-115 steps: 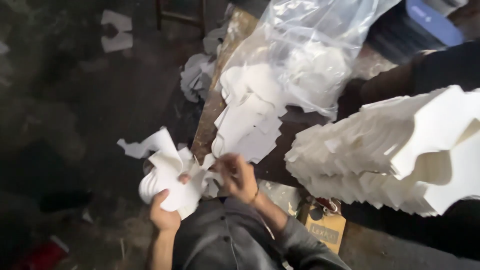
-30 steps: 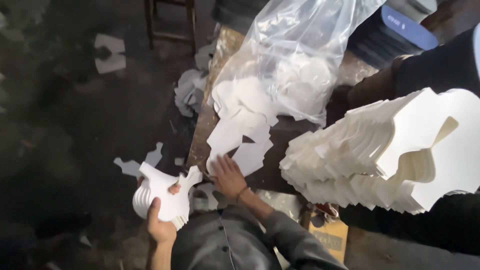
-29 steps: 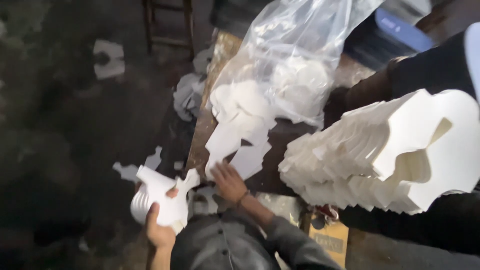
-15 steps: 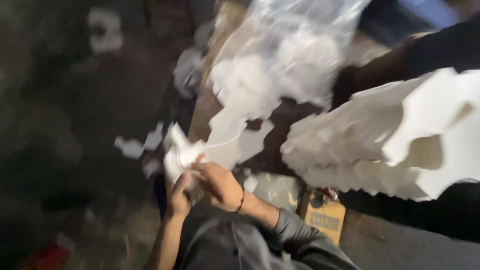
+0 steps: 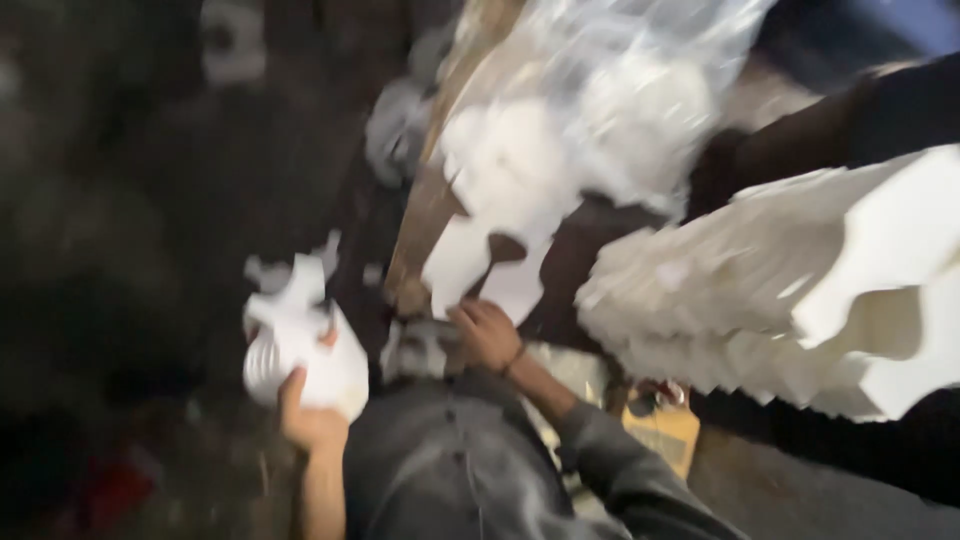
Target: The recorder is sorting and stacking die-cut white paper shapes in a print shop environment.
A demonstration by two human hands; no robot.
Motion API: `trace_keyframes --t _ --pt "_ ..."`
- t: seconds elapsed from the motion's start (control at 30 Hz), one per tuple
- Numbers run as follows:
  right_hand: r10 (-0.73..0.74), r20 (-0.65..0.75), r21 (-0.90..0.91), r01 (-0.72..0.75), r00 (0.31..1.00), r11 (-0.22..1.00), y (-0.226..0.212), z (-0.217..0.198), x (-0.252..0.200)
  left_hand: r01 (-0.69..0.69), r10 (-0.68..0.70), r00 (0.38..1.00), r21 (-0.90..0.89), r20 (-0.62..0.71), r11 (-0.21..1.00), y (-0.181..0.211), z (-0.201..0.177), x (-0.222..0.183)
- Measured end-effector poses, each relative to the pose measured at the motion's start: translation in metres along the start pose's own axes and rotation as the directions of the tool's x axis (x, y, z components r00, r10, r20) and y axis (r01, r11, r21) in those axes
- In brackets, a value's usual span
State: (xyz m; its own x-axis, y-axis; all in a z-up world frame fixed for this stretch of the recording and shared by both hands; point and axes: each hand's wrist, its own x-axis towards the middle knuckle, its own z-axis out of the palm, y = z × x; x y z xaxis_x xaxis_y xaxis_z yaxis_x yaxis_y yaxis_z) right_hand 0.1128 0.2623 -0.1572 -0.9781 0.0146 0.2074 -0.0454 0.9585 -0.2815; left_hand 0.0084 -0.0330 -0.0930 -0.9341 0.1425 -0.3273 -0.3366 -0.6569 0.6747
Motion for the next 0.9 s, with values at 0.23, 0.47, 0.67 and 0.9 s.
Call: trace_keyframes --t 0.23,0.47,0.67,0.9 --pt "-0.057 -0.370 0.053 0.082 0.927 0.995 -0.073 -0.148 0.062 0.037 -0.086 0.955 0.173 0.284 0.984 -0.006 0.062 0.004" --pt "-0.055 -0.167 0.321 0.107 0.984 0.941 -0.106 -0.205 0.092 0.041 -0.214 0.833 0.329 0.510 0.943 -0.062 0.019 -0.003" --pt "-0.005 -0.404 0.403 0.183 0.915 0.897 0.014 -0.246 0.009 0.136 -0.352 0.730 0.380 0.586 0.915 -0.013 0.094 -0.001" --pt "-0.280 -0.460 0.219 0.413 0.843 0.884 -0.055 -0.336 0.142 0.302 -0.592 0.583 0.528 0.556 0.793 0.034 0.145 0.044"
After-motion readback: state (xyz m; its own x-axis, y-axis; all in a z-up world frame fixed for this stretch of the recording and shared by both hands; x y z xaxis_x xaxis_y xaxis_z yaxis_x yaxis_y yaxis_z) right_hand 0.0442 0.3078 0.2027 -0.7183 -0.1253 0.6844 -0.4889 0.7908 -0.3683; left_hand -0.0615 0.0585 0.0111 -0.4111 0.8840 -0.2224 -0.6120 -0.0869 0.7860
